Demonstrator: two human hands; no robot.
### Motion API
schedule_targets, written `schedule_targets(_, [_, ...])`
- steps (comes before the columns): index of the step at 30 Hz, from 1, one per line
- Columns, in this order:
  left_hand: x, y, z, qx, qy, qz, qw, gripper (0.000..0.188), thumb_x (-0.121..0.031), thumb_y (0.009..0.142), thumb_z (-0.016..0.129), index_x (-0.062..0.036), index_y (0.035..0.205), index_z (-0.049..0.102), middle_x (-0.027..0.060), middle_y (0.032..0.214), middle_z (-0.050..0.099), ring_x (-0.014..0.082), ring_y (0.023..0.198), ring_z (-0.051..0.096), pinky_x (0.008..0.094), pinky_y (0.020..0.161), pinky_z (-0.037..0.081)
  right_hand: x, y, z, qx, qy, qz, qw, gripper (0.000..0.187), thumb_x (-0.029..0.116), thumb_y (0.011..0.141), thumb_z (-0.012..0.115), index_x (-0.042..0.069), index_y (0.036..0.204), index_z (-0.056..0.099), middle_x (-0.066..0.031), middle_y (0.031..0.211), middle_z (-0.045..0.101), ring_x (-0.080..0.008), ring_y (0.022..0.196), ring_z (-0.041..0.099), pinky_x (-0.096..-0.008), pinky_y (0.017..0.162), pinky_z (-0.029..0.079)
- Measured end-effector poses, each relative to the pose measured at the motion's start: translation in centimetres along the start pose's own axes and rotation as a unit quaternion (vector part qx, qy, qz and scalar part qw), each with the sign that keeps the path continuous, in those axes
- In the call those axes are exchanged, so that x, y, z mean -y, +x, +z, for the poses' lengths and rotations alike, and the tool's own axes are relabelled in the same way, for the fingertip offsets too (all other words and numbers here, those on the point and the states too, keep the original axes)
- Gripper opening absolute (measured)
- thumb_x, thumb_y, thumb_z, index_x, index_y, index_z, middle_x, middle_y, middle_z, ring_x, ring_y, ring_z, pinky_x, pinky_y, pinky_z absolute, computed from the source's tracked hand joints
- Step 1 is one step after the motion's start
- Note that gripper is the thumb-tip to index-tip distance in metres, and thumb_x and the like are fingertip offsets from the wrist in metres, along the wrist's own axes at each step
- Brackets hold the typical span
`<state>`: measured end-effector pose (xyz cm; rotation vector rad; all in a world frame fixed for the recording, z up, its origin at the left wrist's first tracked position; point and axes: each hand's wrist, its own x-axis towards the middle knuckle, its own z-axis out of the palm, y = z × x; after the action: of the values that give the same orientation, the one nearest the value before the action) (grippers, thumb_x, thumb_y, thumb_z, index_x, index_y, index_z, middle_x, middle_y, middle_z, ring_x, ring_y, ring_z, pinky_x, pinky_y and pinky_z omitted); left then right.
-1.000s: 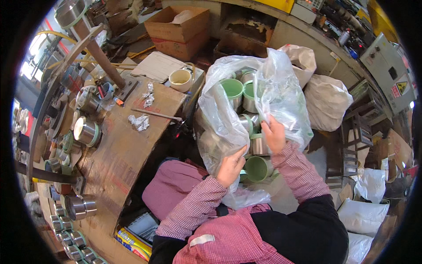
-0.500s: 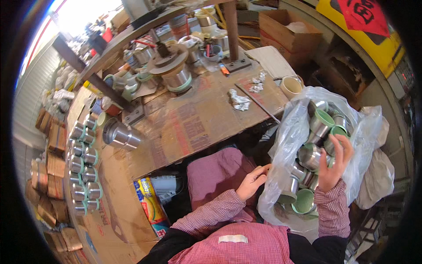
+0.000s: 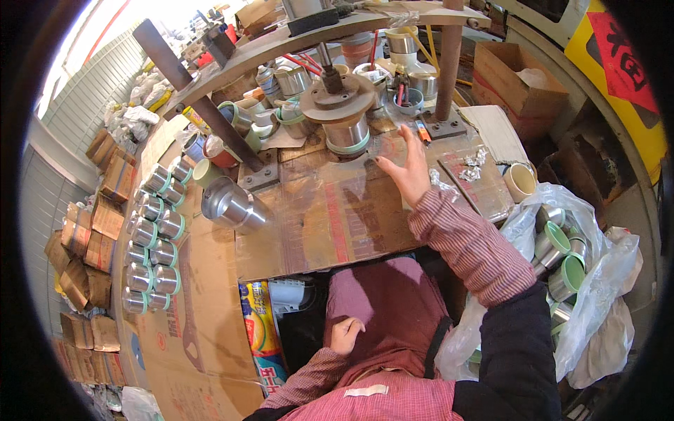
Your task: The person repeatedly picks up metal cups from a plastic bag, places them on a press machine, and then stacks the finished cups on a cardboard surface. The person also wipes the cups with a cloth and occasionally moves the bag of cups.
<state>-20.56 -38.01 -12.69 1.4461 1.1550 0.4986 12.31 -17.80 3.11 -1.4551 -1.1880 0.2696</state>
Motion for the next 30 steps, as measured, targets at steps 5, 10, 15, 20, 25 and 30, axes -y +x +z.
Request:
schedule_targets(5, [1.2,0.4,0.5,0.023,0.012,0.052,0.998,0.025,-0.017,0.1,0.058,0.0023,0.087,0.067,0.0068,0.076,0.066,0.0105,0.073,0.06,0.0295,0.068,0.05,-2.4,4.0,6.7,-0.018,-0.047,0.018,0.999,0.117,0.034,0.071,0.089,-0.004,0.157,0.02,-0.0277,0.15,0.04,-0.0421,0.14,0.038,-0.0463,0.119,0.03])
schedule_targets(10, [0.8,0.9,1.2,0.021,0.041,0.076,0.996,0.022,-0.019,0.098,0.061,-0.0001,0.093,0.071,0.0123,0.08,0.07,0.0163,0.073,0.068,0.032,0.067,0.052,-2.5,7.8,10.8,-0.021,-0.01,0.017,1.0,0.129,0.039,0.062,0.094,-0.001,0.158,0.018,-0.0274,0.149,0.043,-0.0405,0.139,0.042,-0.047,0.119,0.03])
schedule_targets(15, [1.0,1.0,1.1,0.032,0.043,0.052,0.997,0.021,-0.019,0.097,0.062,-0.0015,0.094,0.072,0.0137,0.082,0.071,0.0192,0.075,0.071,0.0333,0.068,0.053,-0.1,7.5,9.8,-0.087,0.197,0.045,0.975,0.127,0.031,0.065,0.095,0.003,0.159,0.016,-0.0228,0.144,0.048,-0.0323,0.134,0.049,-0.0435,0.113,0.038])
schedule_targets(20, [1.3,1.4,1.1,0.026,0.044,0.082,0.995,0.021,-0.018,0.097,0.061,-0.0012,0.093,0.073,0.0141,0.084,0.072,0.0183,0.076,0.071,0.0338,0.069,0.053,3.2,-1.1,-0.5,-0.035,0.511,0.225,0.829,0.086,0.016,0.086,0.08,0.004,0.154,0.029,-0.0147,0.128,0.059,-0.0205,0.114,0.06,-0.0359,0.1,0.048])
schedule_targets(25, [-1.1,2.1,2.3,0.053,-0.026,0.096,0.994,0.018,-0.008,0.097,0.058,0.0033,0.089,0.07,0.0072,0.082,0.07,0.0123,0.08,0.064,0.0287,0.075,0.051,5.4,-14.1,-16.9,-0.139,0.311,0.082,0.937,0.083,0.011,0.081,0.08,0.008,0.152,0.036,-0.0102,0.14,0.047,-0.02,0.123,0.054,-0.0336,0.103,0.047])
schedule_targets(30, [-5.0,3.0,6.3,0.218,-0.079,0.099,0.968,0.019,-0.013,0.103,0.053,-0.002,0.106,0.068,-0.0048,0.08,0.053,0.005,0.072,0.047,0.0209,0.066,0.039,5.6,-24.0,-29.9,-0.341,0.053,0.101,0.933,0.09,-0.002,0.073,0.08,0.006,0.151,0.034,-0.0116,0.141,0.04,-0.0239,0.127,0.05,-0.0354,0.105,0.049])
